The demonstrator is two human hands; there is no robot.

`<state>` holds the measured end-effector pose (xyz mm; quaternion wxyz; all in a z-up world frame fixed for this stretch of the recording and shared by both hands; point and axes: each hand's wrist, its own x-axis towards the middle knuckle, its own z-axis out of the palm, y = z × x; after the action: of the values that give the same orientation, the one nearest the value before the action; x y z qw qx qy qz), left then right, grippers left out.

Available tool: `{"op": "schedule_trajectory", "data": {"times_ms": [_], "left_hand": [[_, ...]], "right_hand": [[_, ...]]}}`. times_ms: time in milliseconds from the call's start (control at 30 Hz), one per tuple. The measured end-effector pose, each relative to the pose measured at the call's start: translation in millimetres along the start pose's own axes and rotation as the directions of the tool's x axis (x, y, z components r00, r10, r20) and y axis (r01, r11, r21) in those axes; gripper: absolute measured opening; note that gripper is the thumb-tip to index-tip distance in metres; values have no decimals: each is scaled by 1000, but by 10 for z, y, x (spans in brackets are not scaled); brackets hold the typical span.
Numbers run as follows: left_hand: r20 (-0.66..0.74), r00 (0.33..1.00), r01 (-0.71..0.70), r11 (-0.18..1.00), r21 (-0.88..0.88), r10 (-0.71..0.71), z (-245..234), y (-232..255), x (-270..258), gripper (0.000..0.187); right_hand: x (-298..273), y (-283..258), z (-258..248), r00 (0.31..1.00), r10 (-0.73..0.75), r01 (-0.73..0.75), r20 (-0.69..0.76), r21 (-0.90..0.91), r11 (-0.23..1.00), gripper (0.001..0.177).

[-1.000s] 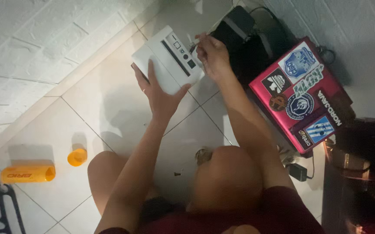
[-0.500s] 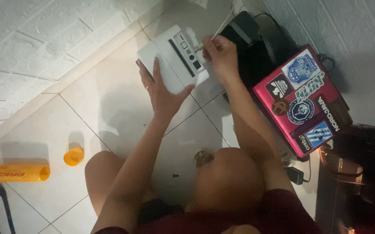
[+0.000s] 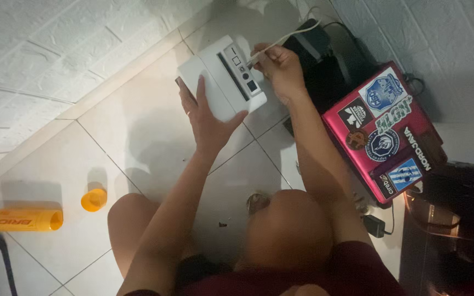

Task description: The person loads a roll of thermal paper into a portable receipt printer, threads the paper through the mechanism, closes the lid, and powers on the device. The printer emits a blue light and prints a test strip, which the person removes and folds.

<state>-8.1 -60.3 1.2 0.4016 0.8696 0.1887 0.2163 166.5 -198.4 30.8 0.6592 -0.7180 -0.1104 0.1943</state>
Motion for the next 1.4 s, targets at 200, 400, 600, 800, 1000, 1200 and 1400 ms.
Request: {"op": "schedule_trajectory", "data": {"times_ms": [200,400,600,800,1000,1200,1400], "left_hand": [[14,999,35,999,4,-35,2,18,61,133],[10,999,33,999,7,-33,-40,73,33,131],[13,999,46,999,1,-46,-19,60,65,132],[12,999,35,999,20,-35,-11,38,25,132],[23,998,60,998,5,-60,-17,45,45,131],[15,998,57,998,-12,-57,-49,68,23,129],[26,998,58,998,6,-58,-39,67,51,131]], "right_hand": [[71,124,-27,997,-1,-9,73,138,990,23],[101,264,-52,998,24,-39,60,252,967,24],[179,407,-122,980,89,-181,179,612,770,26],[162,466,-111,979,83,-189,187,666,722,28],[196,381,-98,975,87,-203,204,667,717,30],[68,211,37,1000,17,-12,-24,196,981,23],[0,58,144,979,-201,187,-41,-223,957,16]]}}
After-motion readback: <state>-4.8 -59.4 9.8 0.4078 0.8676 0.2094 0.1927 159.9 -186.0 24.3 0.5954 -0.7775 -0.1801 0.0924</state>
